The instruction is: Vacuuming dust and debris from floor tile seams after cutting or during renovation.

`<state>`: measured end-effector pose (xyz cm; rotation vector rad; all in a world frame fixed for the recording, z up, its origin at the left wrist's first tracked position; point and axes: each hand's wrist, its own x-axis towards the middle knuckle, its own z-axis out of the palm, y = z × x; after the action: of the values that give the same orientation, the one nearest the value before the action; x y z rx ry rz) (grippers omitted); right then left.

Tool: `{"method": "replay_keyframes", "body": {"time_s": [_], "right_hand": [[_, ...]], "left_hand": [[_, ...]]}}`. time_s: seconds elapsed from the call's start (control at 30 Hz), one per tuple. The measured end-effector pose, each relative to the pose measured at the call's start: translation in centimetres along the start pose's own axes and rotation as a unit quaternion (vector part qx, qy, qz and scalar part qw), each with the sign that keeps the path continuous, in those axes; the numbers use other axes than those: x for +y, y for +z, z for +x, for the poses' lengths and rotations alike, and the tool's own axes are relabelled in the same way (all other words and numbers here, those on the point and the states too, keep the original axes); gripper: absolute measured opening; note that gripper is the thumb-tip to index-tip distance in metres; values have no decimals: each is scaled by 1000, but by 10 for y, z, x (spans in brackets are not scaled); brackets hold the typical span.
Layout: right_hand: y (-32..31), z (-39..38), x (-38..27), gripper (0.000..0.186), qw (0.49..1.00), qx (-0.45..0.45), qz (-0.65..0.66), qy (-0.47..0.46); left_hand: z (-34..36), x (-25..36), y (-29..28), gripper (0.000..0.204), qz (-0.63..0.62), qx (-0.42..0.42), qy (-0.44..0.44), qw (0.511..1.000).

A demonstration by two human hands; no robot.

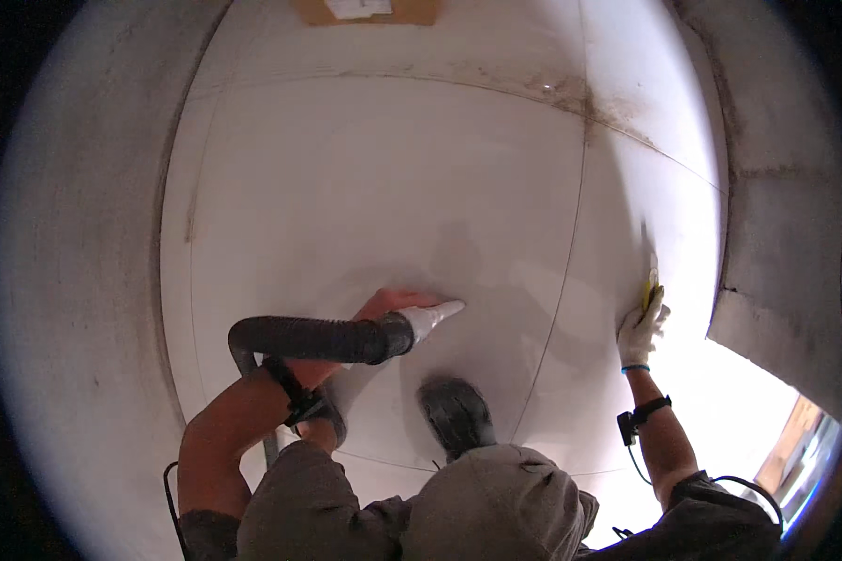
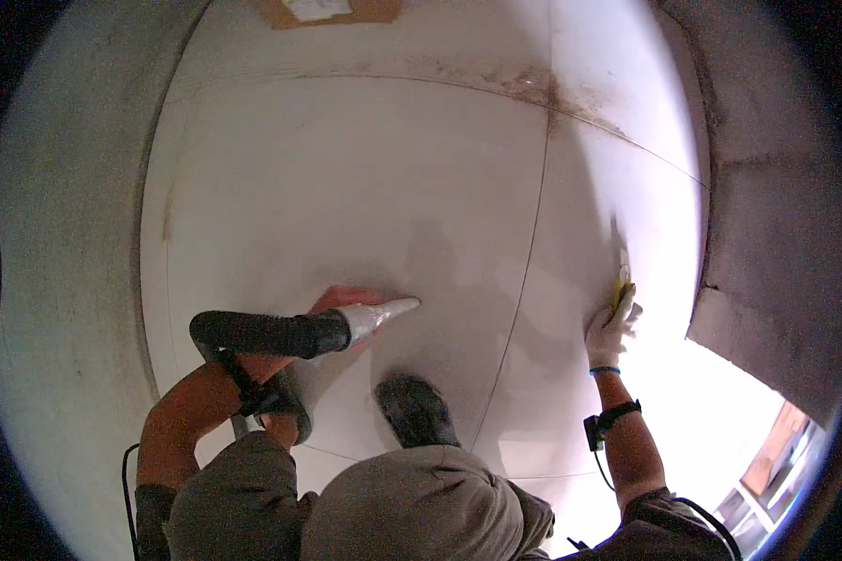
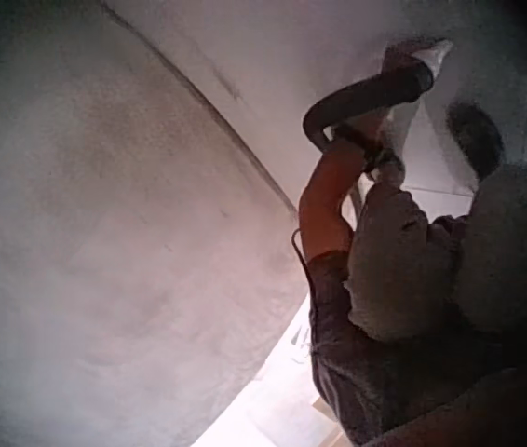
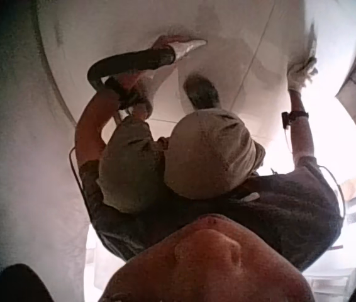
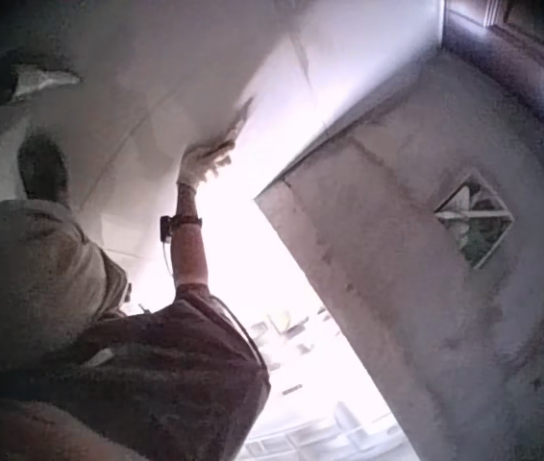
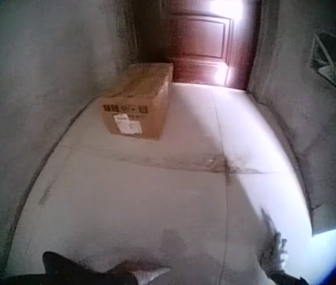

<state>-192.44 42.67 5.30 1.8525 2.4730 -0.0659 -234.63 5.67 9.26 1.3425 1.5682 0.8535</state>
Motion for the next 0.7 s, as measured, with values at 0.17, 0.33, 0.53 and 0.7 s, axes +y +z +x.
{"method": "replay_keyframes", "body": {"time_s": [0.17, 0.33, 0.53, 0.7], "right_hand": [[5, 5, 15, 75, 996, 75, 20, -46], [8, 6, -5, 72, 995, 49, 87, -12], [41, 20, 65, 63, 978, 177, -13, -107], [-2, 7, 50, 61, 991, 81, 2, 102]], "left_hand": [[71, -37, -39, 33, -345, 97, -140, 923], [146, -29, -92, 39, 138, 300, 66, 941], [246, -28, -175, 24, 145, 464, 33, 873], [239, -56, -217, 25, 68, 519, -63, 850]]}}
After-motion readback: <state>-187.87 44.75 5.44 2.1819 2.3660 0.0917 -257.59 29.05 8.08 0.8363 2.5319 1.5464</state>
